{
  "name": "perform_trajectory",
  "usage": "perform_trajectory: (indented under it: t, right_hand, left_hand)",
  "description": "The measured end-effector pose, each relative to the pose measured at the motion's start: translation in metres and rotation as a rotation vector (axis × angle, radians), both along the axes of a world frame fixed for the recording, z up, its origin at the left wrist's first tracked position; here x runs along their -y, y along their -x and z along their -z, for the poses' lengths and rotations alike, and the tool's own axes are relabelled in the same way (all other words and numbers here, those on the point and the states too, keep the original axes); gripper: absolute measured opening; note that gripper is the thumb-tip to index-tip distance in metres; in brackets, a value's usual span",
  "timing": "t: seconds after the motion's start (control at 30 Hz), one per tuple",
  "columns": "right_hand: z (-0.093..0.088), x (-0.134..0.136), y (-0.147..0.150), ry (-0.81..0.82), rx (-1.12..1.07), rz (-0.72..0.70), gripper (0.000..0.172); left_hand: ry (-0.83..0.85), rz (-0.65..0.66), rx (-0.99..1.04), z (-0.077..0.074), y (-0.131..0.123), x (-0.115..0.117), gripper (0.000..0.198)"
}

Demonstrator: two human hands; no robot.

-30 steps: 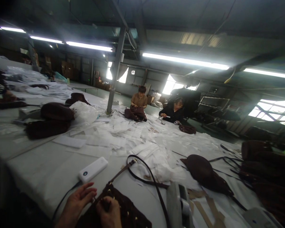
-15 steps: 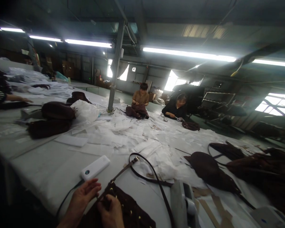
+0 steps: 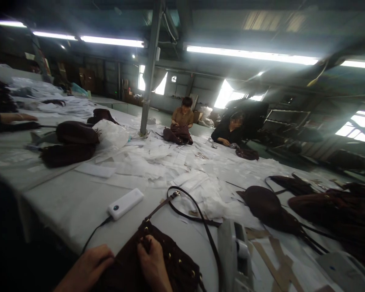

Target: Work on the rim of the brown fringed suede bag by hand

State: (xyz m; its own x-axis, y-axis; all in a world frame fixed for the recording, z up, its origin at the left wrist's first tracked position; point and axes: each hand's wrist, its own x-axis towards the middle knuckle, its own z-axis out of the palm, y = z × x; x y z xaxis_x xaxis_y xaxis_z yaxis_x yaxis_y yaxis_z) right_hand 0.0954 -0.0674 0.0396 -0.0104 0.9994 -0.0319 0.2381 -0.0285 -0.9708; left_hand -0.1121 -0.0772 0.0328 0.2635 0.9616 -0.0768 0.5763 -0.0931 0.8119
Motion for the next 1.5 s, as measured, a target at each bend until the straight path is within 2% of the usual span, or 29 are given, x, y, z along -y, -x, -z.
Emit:
perform_trajectory:
  t: [0.1, 0.2, 0.3, 0.43, 0.5, 0.57, 0.7, 0.87, 1.0, 1.07, 1.23, 1.33, 1.4, 1.5]
  right_hand:
    - [0.0, 0.005, -0.009, 0.014, -0.025, 0.056, 0.022]
    - [-0.007, 0.012, -0.019, 0.024, -0.017, 0.12, 0.022]
    - [-0.021, 0.019, -0.025, 0.055, -0.05, 0.109, 0.02]
    - [-0.033, 0.02, -0.016, 0.069, 0.011, -0.052, 0.014]
    - [-0.031, 0.017, -0.007, 0.051, 0.132, -0.088, 0.01]
    - [-0.024, 0.013, 0.001, 0.026, 0.214, -0.054, 0.011]
    - [-0.016, 0.01, 0.008, -0.024, 0.214, -0.013, 0.019]
    - [-0.018, 0.011, -0.001, -0.006, 0.093, 0.011, 0.019]
    - [-0.011, 0.01, -0.008, 0.04, -0.072, 0.042, 0.03]
    - [-0.009, 0.009, -0.006, 0.028, -0.032, 0.029, 0.03]
    - [-0.011, 0.006, 0.008, 0.049, 0.121, -0.101, 0.013]
    - [-0.011, 0.004, 0.009, 0.017, 0.155, -0.031, 0.012]
    - [-0.012, 0.003, 0.004, 0.005, 0.071, 0.038, 0.016]
    - [-0.016, 0.001, -0.006, 0.064, -0.187, 0.07, 0.031]
  left_hand:
    - [0.027, 0.003, 0.098, -0.013, -0.01, -0.01, 0.025]
    - [0.121, 0.057, 0.276, -0.015, -0.023, -0.017, 0.026]
    - [0.228, 0.1, 0.439, -0.007, -0.034, -0.019, 0.028]
    - [0.274, 0.099, 0.545, 0.002, -0.039, -0.019, 0.03]
    - [0.272, 0.082, 0.588, 0.006, -0.039, -0.019, 0.028]
    - [0.263, 0.059, 0.636, 0.011, -0.039, -0.019, 0.026]
    - [0.28, 0.018, 0.72, 0.024, -0.042, -0.02, 0.029]
    - [0.322, -0.019, 0.736, 0.038, -0.043, -0.022, 0.033]
    - [0.352, -0.081, 0.759, 0.04, -0.043, -0.024, 0.034]
    - [0.361, -0.068, 0.773, 0.038, -0.044, -0.025, 0.034]
    - [0.354, -0.07, 0.761, 0.031, -0.045, -0.026, 0.038]
    - [0.368, -0.118, 0.735, 0.034, -0.043, -0.027, 0.04]
    - [0.38, -0.164, 0.757, 0.037, -0.043, -0.03, 0.043]
    - [0.363, -0.225, 0.785, 0.033, -0.048, -0.038, 0.045]
